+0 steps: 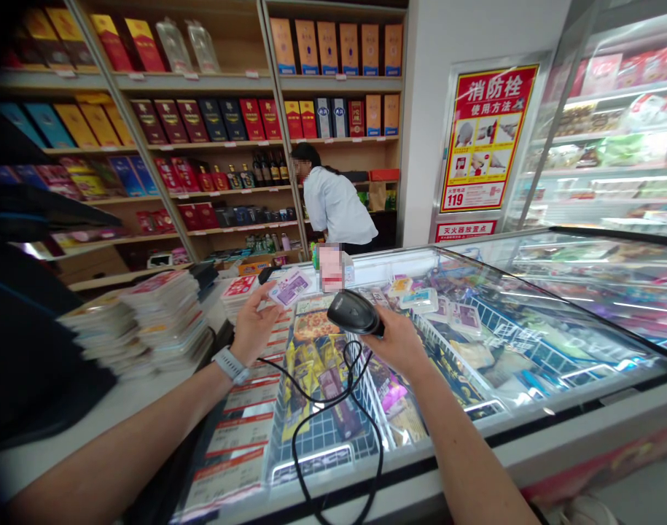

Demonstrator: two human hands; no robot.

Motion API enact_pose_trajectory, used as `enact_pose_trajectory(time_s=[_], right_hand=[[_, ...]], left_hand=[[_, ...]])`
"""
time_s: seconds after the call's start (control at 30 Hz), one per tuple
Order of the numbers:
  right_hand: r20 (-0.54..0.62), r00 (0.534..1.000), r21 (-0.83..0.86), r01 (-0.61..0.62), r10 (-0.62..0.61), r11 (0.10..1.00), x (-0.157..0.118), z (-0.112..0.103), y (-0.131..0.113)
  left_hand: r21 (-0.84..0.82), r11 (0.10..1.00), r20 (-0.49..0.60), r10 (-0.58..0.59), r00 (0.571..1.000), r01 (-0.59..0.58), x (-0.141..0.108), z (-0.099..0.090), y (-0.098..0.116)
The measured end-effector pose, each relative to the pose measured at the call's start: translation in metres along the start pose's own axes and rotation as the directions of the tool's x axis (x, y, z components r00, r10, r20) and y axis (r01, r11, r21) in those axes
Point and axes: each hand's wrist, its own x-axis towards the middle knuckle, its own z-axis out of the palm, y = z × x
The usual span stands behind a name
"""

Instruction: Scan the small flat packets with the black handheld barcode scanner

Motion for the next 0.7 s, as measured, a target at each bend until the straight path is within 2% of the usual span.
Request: enact_pose_trajectory(time_s=[0.23,0.7], right_hand=[[0.006,1.0,-0.009,-0.005,0.005,1.0,-0.0002,-0.0001,0.0006],[-0.015,1.0,-0.009,0.013,-0.013,1.0,0.0003,0.0003,0.0007]], left_hand=[[-0.007,1.0,-0.017,0.004,1.0,-0.004,0.0012,0.0001,-0.0003],[0.053,0.995,-0.031,0.083,0.996,-0.081,0.0044,-0.0023,-0.0012]])
